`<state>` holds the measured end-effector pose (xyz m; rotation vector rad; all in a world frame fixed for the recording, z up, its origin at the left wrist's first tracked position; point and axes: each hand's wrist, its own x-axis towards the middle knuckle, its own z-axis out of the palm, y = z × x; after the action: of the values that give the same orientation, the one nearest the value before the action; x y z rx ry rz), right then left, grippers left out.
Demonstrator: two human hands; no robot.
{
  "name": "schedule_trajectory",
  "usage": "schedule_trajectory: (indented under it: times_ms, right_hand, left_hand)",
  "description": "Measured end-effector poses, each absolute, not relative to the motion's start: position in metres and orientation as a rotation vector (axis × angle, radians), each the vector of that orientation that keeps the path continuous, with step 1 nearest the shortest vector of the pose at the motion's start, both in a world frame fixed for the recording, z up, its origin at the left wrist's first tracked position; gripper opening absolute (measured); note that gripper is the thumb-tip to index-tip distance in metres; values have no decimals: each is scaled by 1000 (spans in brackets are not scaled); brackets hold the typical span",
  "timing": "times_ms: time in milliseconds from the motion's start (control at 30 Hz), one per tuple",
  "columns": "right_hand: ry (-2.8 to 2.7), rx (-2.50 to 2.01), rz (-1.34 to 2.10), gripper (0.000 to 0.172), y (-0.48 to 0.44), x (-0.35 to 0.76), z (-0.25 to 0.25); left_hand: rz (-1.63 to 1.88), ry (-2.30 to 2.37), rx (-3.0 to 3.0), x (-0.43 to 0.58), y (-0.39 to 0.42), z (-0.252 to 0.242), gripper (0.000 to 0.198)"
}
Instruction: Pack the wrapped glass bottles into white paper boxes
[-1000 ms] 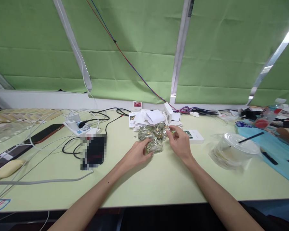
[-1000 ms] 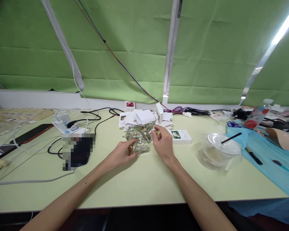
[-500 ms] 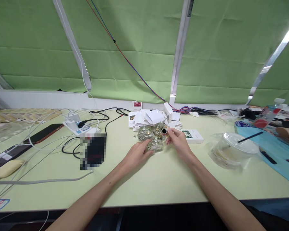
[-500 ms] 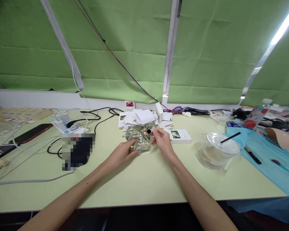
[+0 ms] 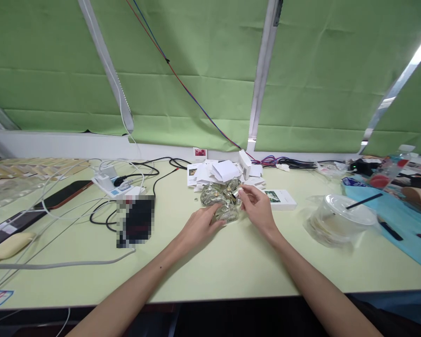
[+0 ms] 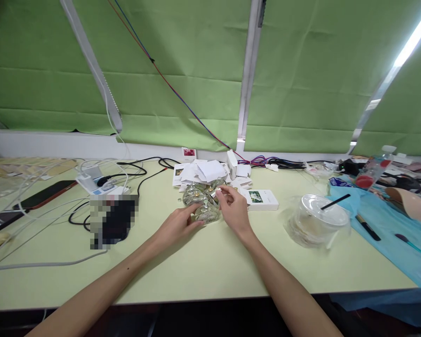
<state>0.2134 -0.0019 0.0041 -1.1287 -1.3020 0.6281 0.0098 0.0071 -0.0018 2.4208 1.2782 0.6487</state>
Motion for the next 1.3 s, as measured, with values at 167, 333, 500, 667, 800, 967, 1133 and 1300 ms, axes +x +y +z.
schedule_trajectory:
  times_ms: [167, 333, 500, 667, 800, 967, 1133, 1300]
  right_hand:
    - [-1502, -1024, 217, 26, -10, 208, 5]
    - [-1655, -904, 54, 21, -10, 205, 3]
    - [-1720, -856, 64, 23, -9, 204, 0]
    - [-1747, -874, 80, 24, -6, 205, -5]
    - [-1768, -887, 97, 24, -4, 206, -7]
    - [-1798, -891, 67, 21, -4, 205, -7]
    - [-1809, -924, 87, 20, -5, 205, -7]
    - [-1815, -969, 128, 19, -6, 205, -6]
  left_hand:
    - [578, 1317, 2390, 12, 4, 2, 41]
    - [567, 1308, 2383, 15, 3, 4, 39]
    - [571, 1302, 2379, 16, 3, 5, 38]
    - [571, 1298, 2384, 14, 4, 3, 39]
    - [572, 1287, 2391, 14, 4, 3, 38]
    - [588, 1272, 2392, 14, 3, 5, 36]
    - [620, 1263, 2384, 13, 3, 4, 35]
    - [599, 1275, 2387, 13, 3, 3, 35]
